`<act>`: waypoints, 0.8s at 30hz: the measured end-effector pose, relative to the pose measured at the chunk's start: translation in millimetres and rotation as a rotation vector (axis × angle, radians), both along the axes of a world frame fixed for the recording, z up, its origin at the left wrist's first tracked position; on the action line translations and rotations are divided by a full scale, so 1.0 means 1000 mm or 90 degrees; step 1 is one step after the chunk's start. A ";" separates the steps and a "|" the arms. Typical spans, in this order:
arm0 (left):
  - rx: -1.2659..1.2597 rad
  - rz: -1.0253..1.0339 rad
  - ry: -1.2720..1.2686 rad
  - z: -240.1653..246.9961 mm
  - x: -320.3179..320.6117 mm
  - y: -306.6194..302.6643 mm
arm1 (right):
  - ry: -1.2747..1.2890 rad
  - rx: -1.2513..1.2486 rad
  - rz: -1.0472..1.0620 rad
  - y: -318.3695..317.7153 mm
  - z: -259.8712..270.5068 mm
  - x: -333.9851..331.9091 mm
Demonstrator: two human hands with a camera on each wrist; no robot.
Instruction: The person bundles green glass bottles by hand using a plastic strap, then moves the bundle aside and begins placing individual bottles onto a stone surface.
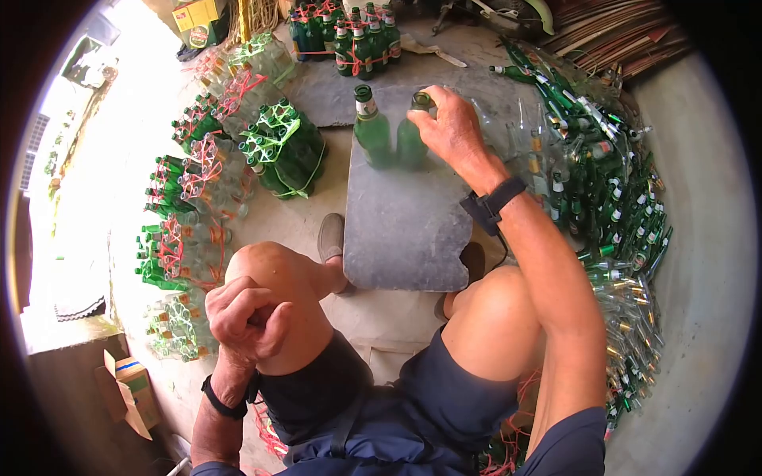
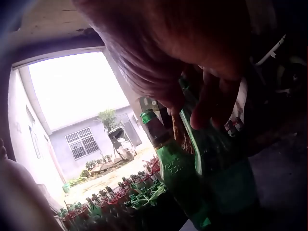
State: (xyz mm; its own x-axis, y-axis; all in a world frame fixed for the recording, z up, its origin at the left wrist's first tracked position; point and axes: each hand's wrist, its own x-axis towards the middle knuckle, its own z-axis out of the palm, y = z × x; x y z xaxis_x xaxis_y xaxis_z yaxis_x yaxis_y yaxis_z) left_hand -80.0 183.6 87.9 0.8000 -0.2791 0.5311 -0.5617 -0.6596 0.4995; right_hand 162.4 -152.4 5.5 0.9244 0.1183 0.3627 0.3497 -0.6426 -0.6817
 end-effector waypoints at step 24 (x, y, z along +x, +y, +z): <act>-0.013 0.001 -0.006 0.001 0.000 -0.003 | 0.033 0.026 0.009 0.007 -0.002 0.012</act>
State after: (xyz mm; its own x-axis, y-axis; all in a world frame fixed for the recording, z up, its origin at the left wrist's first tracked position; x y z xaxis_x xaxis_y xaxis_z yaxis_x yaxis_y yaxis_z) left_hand -80.0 180.9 88.7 0.7951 -0.2676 0.5442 -0.5659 -0.6502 0.5070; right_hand 174.7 -145.5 3.3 0.9403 0.1176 0.3195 0.3224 -0.6089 -0.7248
